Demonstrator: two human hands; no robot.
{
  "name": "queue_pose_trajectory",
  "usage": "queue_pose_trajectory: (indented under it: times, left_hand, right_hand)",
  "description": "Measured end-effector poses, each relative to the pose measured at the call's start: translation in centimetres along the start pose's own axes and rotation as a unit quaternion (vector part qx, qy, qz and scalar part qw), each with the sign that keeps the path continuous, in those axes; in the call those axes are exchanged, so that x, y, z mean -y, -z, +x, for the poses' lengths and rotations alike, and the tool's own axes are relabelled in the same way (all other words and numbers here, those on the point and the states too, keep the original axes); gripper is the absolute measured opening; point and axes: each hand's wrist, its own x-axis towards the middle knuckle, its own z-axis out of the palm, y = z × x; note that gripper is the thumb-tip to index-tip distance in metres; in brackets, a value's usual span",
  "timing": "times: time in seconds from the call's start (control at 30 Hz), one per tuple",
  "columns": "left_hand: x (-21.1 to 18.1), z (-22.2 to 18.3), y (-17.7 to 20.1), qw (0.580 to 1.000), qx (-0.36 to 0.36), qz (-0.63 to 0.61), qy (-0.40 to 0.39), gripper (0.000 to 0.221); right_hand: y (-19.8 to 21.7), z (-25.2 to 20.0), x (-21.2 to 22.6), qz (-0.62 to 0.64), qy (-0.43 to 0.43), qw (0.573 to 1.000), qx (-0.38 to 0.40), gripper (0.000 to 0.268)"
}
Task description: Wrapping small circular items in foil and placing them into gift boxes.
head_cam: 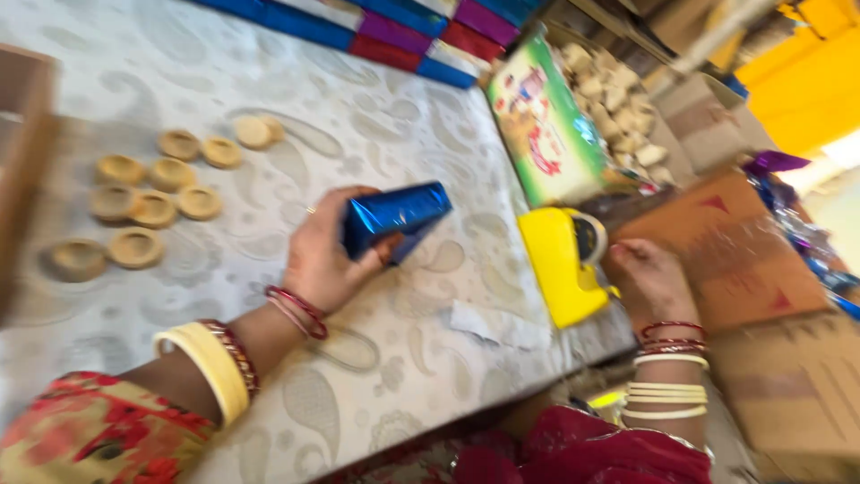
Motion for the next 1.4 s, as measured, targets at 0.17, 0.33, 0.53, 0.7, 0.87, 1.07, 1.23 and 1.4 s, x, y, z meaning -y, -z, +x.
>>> queue_pose_trajectory:
  times: [0.17,0.33,0.53,0.7,0.87,1.07,1.23,1.4]
  left_hand:
    - [0.6,0.2,0.5,1.000,0.015,0.012,0.004,0.057]
    - [0.4,-0.1,0.7,0.999,0.039,0.031,0.012,0.059]
    - [0.8,-0.1,0.8,0.997,0.048,0.058,-0.023,0.062]
    - [0.6,0.1,0.9,0.995,0.057,0.076,-0.009,0.065]
    - [-0.6,0.8,1.3,0.995,0.055,0.084,-0.017,0.064]
    - [-0.8,1.0,1.4,0.995,0.050,0.087,-0.005,0.063]
    - [-0.2,0.7,1.3,0.996,0.049,0.070,0.015,0.064]
    - [-0.2,0.8,1.3,0.998,0.033,0.054,-0.007,0.061]
  right_hand:
    - [1.0,-3.5,-1.4,0.053,-0.099,0.988,0.101,0.032]
    - [0.8,-4.1,-2.7,0.156,-0.177,0.965,0.111,0.024]
    - [0.7,-4.1,-1.7,0.152,-0.158,0.972,0.085,0.014]
    - [-0.1,-5.9,2.1,0.035,-0.076,0.996,-0.036,0.015]
    - [0.8,-7.3,1.1,0.074,-0.065,0.995,-0.023,0.045]
    - [0.6,-9.3,-0.5,0.193,-0.129,0.972,-0.033,0.065]
    - [-0.6,-10.2,-2.4,0.317,-0.174,0.932,-0.029,0.059]
    - [-1.3,-10.4,-3.5,0.374,-0.198,0.905,-0.042,0.057]
